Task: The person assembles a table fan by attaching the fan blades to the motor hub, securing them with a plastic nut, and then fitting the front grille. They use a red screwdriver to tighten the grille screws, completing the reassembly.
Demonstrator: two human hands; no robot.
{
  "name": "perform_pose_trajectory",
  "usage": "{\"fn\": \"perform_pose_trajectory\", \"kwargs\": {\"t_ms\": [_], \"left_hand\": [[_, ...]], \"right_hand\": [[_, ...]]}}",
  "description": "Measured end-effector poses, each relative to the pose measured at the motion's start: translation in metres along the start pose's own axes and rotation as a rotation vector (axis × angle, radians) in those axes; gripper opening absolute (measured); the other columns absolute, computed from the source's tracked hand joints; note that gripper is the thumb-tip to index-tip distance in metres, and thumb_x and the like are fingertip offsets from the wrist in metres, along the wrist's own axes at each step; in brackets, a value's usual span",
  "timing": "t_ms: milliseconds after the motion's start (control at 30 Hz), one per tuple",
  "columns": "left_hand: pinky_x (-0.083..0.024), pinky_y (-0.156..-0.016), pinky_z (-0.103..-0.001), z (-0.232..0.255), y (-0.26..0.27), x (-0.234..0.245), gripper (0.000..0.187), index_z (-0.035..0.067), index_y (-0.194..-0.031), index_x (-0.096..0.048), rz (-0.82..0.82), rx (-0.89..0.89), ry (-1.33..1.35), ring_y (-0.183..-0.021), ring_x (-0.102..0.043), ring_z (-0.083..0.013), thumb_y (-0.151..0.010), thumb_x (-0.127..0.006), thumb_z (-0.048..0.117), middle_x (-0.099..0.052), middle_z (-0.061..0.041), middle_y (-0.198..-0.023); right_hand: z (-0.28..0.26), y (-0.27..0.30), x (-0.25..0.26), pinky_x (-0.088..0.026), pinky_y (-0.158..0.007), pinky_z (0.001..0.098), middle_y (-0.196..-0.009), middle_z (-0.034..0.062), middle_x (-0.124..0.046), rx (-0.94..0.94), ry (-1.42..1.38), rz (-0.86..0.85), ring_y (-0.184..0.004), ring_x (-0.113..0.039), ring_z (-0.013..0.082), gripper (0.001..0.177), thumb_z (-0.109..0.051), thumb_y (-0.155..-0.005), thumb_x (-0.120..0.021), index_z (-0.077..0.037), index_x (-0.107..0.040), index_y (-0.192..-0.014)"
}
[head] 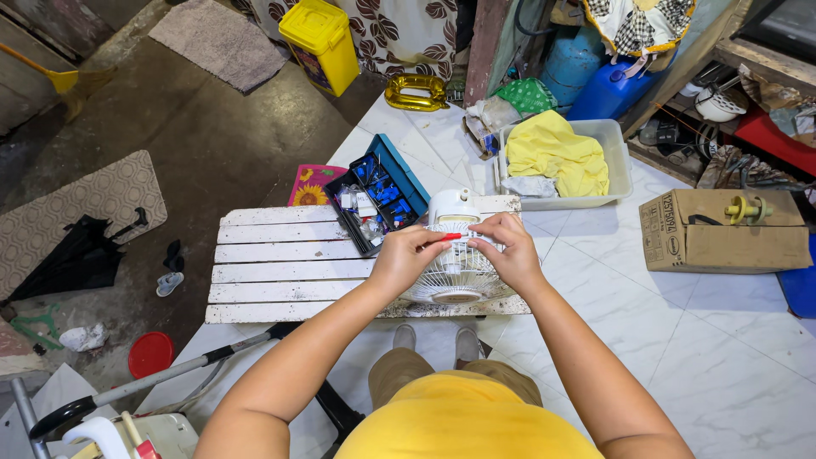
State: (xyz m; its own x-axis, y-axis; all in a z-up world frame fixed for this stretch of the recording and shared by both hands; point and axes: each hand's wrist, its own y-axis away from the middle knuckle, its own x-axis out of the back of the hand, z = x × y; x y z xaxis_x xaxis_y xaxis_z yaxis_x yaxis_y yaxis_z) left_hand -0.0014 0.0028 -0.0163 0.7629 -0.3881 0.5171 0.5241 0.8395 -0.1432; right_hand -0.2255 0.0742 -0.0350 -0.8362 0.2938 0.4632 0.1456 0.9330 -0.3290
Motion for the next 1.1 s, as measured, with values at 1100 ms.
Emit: {"fn": "perform_pose_trajectory", "kwargs": {"t_ms": [1100], "left_hand": [[-0.055,-0.072,-0.027,-0.008,-0.004,0.005,0.023,0.002,-0.109,-0.078,-0.076,0.069,0.191,-0.079,-0.071,-0.0137,-0.092,-0.076,0.016,-0.078,-0.010,-0.093]], "right_hand": [[0.005,-0.008,-0.002,-0.048,-0.082,0.0262,-0.092,0.0012,-0.062,-0.157,-0.119,-0.086,-0.091,-0.060,0.0140,0.021,-0.011,-0.079,-0.085,-0.009,-0.081,-0.100]]}}
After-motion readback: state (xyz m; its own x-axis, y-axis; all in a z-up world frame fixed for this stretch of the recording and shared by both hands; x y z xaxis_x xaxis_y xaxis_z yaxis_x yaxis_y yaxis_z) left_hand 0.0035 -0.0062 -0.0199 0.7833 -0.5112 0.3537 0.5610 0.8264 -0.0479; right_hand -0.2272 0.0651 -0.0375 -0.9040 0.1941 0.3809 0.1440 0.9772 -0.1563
